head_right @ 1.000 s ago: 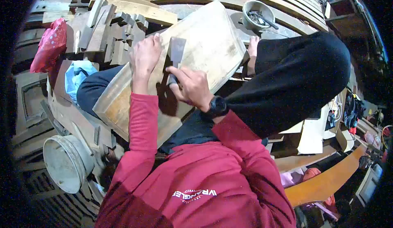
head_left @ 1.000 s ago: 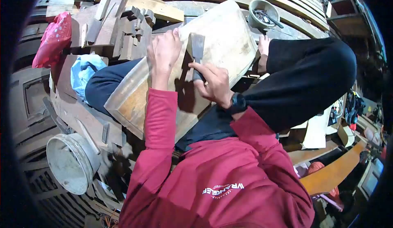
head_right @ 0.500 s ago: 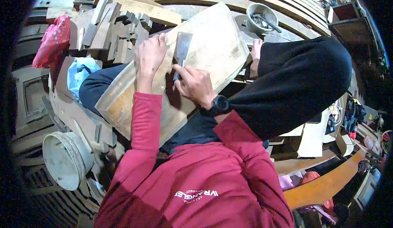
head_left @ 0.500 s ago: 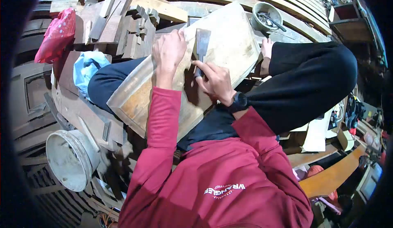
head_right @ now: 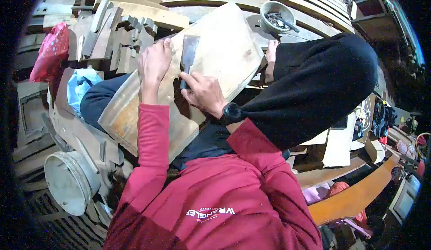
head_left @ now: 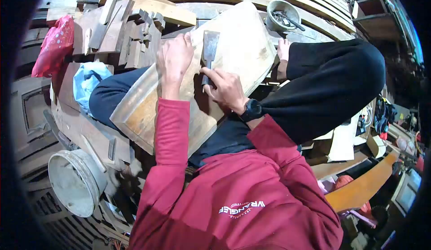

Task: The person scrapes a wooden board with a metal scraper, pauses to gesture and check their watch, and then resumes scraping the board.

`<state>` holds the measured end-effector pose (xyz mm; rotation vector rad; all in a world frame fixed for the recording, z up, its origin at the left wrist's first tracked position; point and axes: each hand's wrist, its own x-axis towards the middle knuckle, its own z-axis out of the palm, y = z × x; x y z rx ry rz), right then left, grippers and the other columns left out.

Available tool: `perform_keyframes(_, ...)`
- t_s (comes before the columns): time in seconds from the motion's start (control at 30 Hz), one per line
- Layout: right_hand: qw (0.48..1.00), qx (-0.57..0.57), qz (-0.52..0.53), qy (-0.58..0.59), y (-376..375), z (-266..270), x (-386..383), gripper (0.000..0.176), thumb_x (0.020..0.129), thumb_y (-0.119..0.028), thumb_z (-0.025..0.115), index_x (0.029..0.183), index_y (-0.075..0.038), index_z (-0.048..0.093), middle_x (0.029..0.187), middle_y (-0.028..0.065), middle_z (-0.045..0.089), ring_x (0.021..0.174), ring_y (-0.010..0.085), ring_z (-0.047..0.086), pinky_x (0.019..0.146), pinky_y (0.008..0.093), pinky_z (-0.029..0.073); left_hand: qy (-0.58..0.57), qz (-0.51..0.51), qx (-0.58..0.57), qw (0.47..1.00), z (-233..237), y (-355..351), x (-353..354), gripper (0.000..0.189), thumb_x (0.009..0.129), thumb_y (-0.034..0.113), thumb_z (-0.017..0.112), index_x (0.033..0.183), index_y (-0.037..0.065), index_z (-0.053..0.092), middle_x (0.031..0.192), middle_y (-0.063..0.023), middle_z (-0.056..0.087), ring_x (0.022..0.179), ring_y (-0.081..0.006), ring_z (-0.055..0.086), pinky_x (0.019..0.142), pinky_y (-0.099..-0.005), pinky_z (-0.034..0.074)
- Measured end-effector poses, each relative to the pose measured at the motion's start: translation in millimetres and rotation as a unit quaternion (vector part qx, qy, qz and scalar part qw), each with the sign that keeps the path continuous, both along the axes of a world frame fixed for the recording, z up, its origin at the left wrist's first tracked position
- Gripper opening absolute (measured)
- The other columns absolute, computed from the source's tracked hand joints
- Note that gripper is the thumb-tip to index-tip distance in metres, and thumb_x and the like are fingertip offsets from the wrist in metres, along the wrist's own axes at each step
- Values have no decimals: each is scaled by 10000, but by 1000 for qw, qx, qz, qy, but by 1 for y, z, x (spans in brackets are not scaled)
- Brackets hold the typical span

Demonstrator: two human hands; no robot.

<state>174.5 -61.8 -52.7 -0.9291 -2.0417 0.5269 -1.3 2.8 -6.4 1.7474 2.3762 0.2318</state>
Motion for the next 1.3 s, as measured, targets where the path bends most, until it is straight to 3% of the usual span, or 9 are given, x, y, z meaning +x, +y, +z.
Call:
perform_keyframes(0.23,1000,-13,13,-11,-4,8,6,373,756,-128,715,1123,-69,684,761,100,596,635,279,643,584,395,534,10,-12,26,1000,-5,-5,-1,477,1079,399,421,1001,48,736,929,-263,732,902,-457,716,809,-565,547)
perform_keyframes(0.4,995,34,52,80,-6,17,12,452,766,-146,703,1208,-69,653,831,123,599,657,310,652,584,402,537,14,-13,35,999,-2,-2,-2,491,1077,411,417,998,56,748,934,-265,732,905,-461,715,821,-559,550)
perform_keyframes(0.53,1000,-2,13,-20,0,-1,2,377,770,-151,701,1139,-79,677,805,106,611,646,290,649,587,391,539,10,-13,27,999,-2,-1,0,496,1078,405,412,1011,45,746,964,-258,737,941,-457,714,842,-564,549)
perform_keyframes(0.67,996,25,30,79,-7,17,9,410,747,-73,702,1156,-81,693,807,101,626,677,305,645,599,405,535,5,1,6,1000,6,-3,3,498,1080,404,402,1033,41,739,1003,-256,736,956,-464,708,855,-568,544)
perform_keyframes(0.8,1000,-16,-11,3,0,3,-2,379,746,-59,637,1119,-57,703,743,110,606,637,282,632,588,401,530,-2,-9,17,1000,-3,-2,0,504,1082,411,396,1051,44,741,1000,-260,736,954,-453,714,846,-561,548)
perform_keyframes(0.93,995,14,7,100,-6,20,4,371,751,-56,629,1115,-54,700,723,112,577,618,285,610,593,401,518,8,-7,9,1000,-2,-3,0,508,1088,417,390,1060,54,744,986,-248,740,944,-442,717,828,-558,546)
perform_keyframes(1.03,1000,-14,-7,23,-1,6,1,373,741,-69,647,1111,-65,698,744,118,587,610,296,605,579,397,510,12,-16,11,1000,4,-4,1,497,1087,418,398,1067,61,743,974,-242,743,935,-445,717,824,-561,549)
perform_keyframes(1.23,995,5,26,91,-7,24,10,398,746,-73,680,1143,-80,698,737,113,566,622,297,601,569,404,508,2,-7,11,1000,-3,-2,-3,497,1083,421,410,1062,57,748,993,-256,726,949,-473,696,834,-570,541)
perform_keyframes(1.3,999,-16,16,36,-8,11,2,389,740,-76,670,1128,-78,705,723,112,567,606,292,594,564,403,504,-2,-13,6,1000,4,-4,1,496,1084,413,409,1051,52,747,990,-258,725,950,-472,696,836,-568,540)
